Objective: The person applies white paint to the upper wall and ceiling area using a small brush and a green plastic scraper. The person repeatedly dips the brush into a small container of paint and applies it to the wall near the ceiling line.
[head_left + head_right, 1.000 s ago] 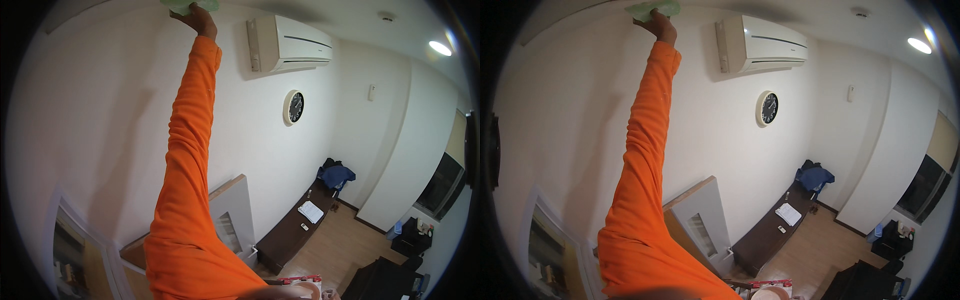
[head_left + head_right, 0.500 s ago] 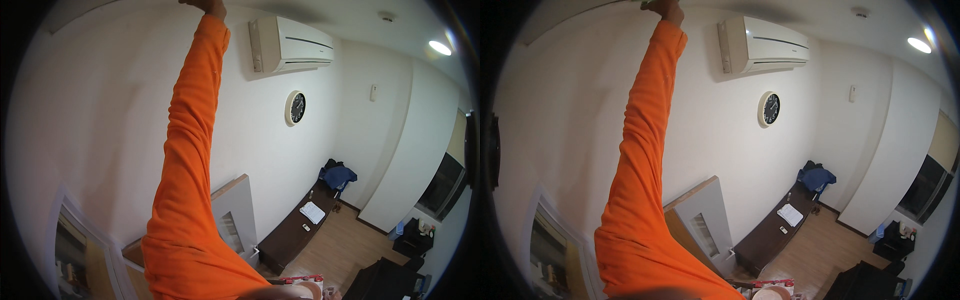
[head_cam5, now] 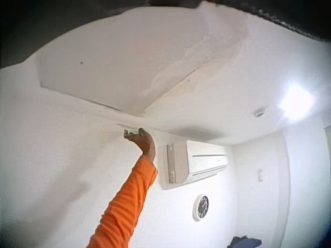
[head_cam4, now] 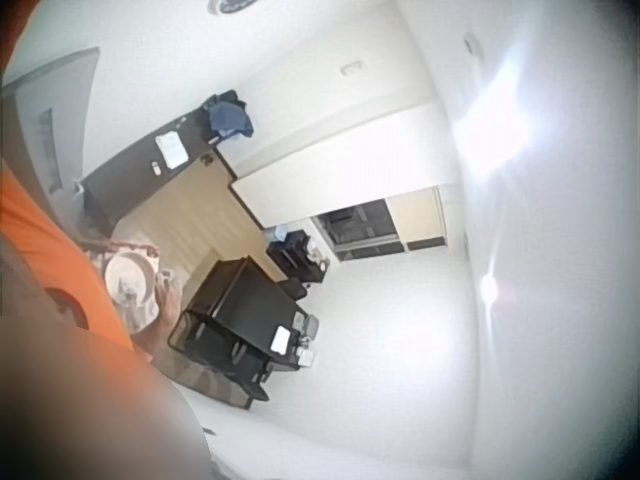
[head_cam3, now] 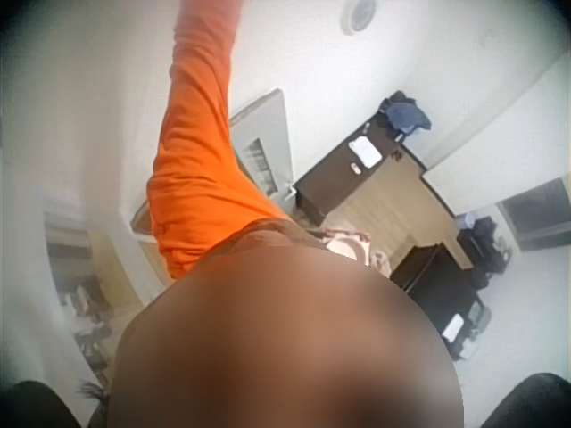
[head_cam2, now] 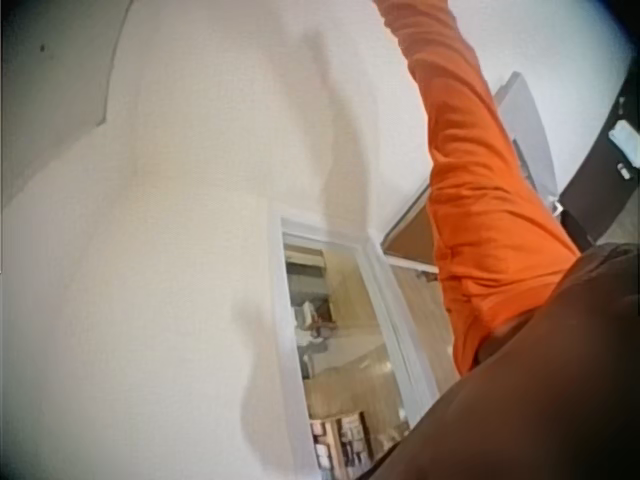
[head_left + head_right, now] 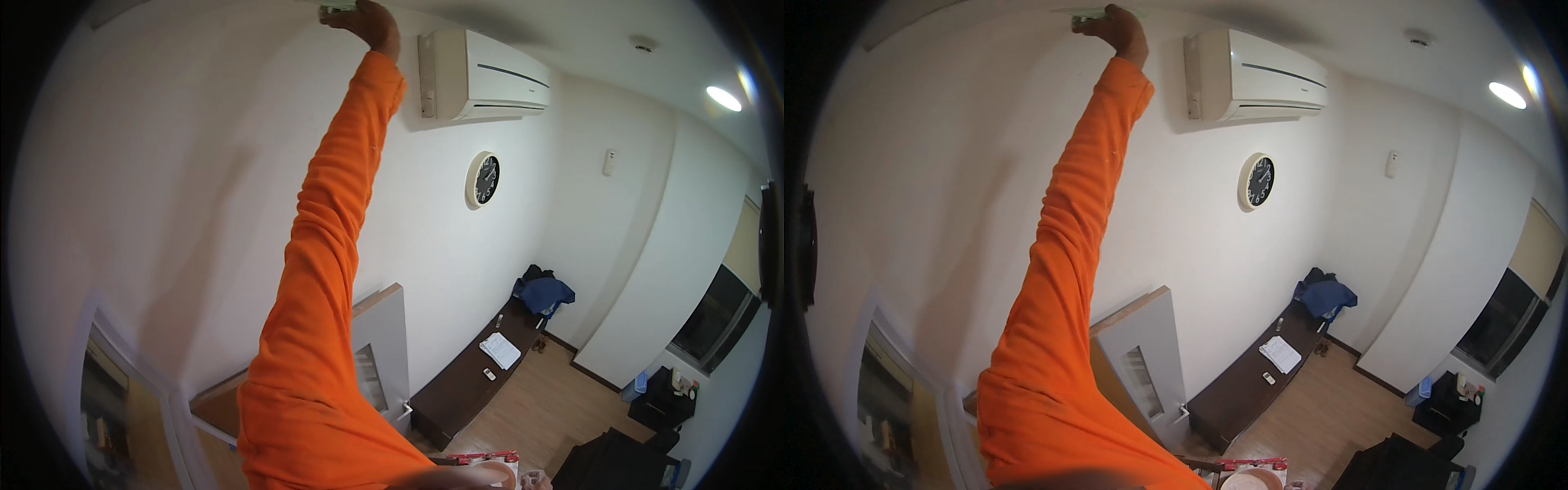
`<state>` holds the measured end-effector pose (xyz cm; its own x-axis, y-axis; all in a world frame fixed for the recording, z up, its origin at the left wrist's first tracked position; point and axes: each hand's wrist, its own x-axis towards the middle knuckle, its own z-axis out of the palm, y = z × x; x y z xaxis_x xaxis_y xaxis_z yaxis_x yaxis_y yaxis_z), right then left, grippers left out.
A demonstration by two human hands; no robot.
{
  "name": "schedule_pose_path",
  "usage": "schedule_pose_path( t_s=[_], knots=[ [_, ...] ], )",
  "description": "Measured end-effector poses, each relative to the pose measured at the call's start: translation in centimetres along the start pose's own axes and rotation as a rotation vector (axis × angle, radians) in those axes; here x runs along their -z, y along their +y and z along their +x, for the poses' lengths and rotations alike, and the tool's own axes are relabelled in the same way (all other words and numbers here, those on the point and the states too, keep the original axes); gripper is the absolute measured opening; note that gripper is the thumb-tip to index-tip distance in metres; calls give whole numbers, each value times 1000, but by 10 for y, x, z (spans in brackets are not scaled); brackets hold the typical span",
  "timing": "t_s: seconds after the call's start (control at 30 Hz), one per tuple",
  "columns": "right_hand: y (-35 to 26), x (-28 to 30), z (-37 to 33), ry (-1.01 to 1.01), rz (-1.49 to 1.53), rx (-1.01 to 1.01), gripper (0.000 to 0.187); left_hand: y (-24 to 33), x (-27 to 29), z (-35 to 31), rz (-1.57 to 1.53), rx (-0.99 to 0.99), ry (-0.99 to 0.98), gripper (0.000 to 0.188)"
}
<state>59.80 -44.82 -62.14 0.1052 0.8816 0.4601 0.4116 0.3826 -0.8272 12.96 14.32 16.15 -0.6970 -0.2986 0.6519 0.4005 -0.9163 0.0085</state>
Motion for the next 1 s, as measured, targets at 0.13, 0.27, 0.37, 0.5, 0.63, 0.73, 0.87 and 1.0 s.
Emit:
schedule_pose_path(
  t_s=[0.13,0.27,0.37,0.5,0.63,0.73,0.87,1.0],
  knots=[
    [-46,1,27,-18,88,-735,40,17,2,0,-12,-240,-35,70],
    [-2,2,-12,-73,-233,-302,41,44,-5,7,-11,-225,-142,67],
    [0,-11,-22,51,6,-164,39,54,-18,-7,-64,-147,-191,66],
    [-14,-10,3,121,24,-575,41,70,-31,-59,55,-92,-257,69],
    [-26,-8,7,118,-2,-710,44,34,-54,-55,140,-85,-50,73],
    [-19,-8,-3,106,20,-729,39,5,-54,-42,-172,264,37,73],
    [-3,1,-20,45,-105,-270,34,14,-36,-29,-713,670,-49,75],
    [2,2,-6,18,263,-326,36,8,-22,3,-698,728,-216,73]
  ],
)
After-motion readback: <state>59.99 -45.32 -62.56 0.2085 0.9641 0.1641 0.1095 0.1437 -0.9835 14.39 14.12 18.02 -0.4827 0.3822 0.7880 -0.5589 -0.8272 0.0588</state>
